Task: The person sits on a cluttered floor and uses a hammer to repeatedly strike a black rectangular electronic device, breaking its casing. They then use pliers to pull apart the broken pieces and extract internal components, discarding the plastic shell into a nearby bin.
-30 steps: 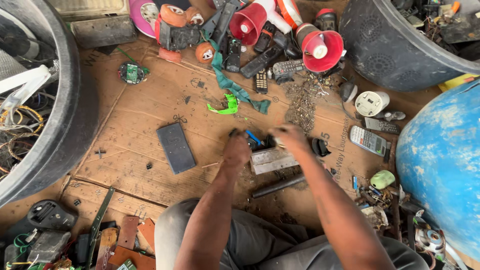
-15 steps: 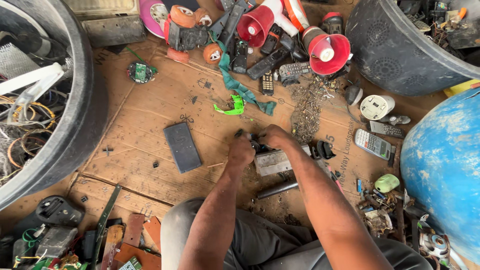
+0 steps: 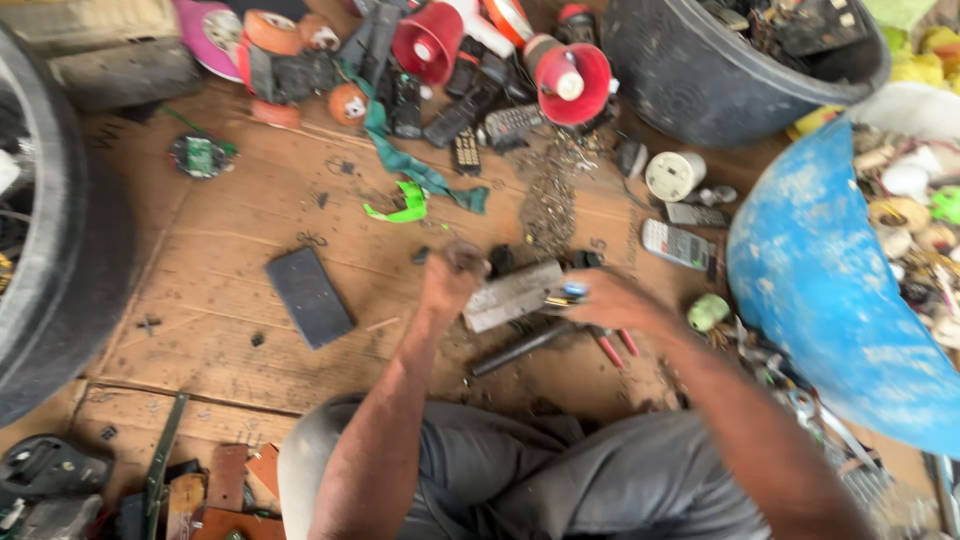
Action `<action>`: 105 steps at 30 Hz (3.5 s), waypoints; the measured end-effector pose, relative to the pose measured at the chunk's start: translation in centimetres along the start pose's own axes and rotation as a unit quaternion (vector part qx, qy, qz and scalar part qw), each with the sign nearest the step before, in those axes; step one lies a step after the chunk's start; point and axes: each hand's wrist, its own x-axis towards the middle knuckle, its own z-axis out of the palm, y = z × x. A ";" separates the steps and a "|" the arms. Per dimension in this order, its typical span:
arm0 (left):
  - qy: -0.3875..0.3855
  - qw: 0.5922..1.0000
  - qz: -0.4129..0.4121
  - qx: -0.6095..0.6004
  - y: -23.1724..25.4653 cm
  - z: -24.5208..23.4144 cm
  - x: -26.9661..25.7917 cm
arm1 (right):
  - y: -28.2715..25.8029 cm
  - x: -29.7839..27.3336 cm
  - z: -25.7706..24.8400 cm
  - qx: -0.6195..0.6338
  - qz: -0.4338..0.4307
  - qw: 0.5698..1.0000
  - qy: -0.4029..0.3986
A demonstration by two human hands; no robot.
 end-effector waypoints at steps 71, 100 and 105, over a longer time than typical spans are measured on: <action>0.137 0.988 0.072 0.021 6.2 -0.5 -4.5 | 4.5 5.2 -14.9 0.196 0.194 0.853 0.443; 0.279 0.939 0.035 0.199 4.3 -5.1 0.9 | -6.4 -4.2 -11.4 -0.235 0.201 0.891 0.332; 0.243 0.770 0.128 0.575 1.1 -7.5 4.7 | -8.9 -8.0 4.7 -0.076 0.032 0.997 0.010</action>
